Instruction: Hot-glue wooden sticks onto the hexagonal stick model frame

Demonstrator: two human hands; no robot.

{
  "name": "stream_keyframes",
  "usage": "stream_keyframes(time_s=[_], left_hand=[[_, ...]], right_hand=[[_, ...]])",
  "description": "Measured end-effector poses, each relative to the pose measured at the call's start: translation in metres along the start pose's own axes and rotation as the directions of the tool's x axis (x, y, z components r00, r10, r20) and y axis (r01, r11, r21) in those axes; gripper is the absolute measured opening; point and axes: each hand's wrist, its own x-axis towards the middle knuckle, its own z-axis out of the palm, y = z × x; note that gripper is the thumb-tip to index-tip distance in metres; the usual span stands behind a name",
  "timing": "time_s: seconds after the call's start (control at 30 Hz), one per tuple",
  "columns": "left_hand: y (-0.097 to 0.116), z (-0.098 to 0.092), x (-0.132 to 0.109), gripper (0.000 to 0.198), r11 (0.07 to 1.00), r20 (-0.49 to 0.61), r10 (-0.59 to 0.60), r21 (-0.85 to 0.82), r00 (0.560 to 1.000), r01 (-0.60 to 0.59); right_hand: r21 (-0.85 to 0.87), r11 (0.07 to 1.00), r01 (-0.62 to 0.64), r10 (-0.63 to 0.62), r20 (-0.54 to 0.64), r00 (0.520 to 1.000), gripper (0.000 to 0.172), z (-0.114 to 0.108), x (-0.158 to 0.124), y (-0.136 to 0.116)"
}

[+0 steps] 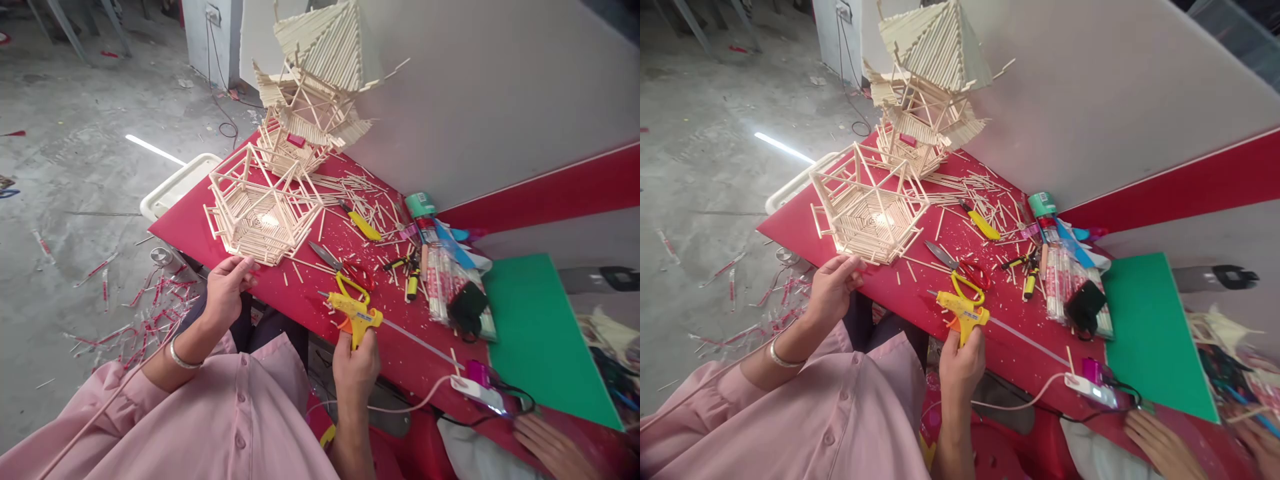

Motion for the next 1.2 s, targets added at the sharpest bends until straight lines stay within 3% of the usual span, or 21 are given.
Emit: stream_keyframes(time_s=[0.13,0.33,0.5,0.63,0.73,0.83,0.93,1.03,1.2], left_hand=[[0.002,0.002,0.0,0.035,1.0,-0.008,0.004,0.013,1.0,-0.003],[0.0,0.001,0.002,0.035,0.999,0.003,0.031,0.006,1.0,-0.031],[-0.002,0.002,0.002,0.036,0.999,0.004,0.034,-0.004,0.999,-0.034],[-0.001,0.003,0.001,0.038,1.0,0.007,0.016,-0.011,1.0,-0.016],[0.0,0.003,0.0,0.038,1.0,0.01,0.014,0.0,1.0,-0.014],[0.001,0.003,-0.001,0.038,1.0,0.012,0.012,0.005,1.0,-0.012],[0.001,0.003,-0.001,0.038,1.0,0.018,0.004,0.0,1.0,-0.004],[0.0,0.001,0.0,0.037,1.0,0.025,-0.007,-0.013,1.0,0.008],[0.0,0.001,0.0,0.037,1.0,0.026,-0.014,-0.009,1.0,0.014]], right_hand=[[-0.149,0.979,-0.136,0.137,0.0,0.991,0.036,0.001,-0.007,0.011],[-0.154,0.944,-0.292,0.302,0.049,0.952,0.035,0.015,0.039,0.007],[-0.108,0.976,-0.189,0.196,0.057,0.979,0.032,0.028,0.058,0.008],[-0.095,0.994,-0.046,0.029,-0.168,0.985,0.042,0.021,0.053,0.001],[0.106,0.99,0.096,-0.067,-0.254,0.965,0.033,0.015,0.048,-0.024],[0.434,0.877,0.208,-0.165,-0.134,0.977,0.017,0.018,0.042,-0.064],[0.627,0.738,0.249,-0.259,-0.078,0.963,0.01,0.027,0.037,-0.103],[0.719,0.65,0.246,-0.289,-0.066,0.955,0.01,0.035,0.037,-0.13],[0.754,0.642,0.137,-0.191,-0.016,0.982,0.016,0.047,0.04,-0.144]])
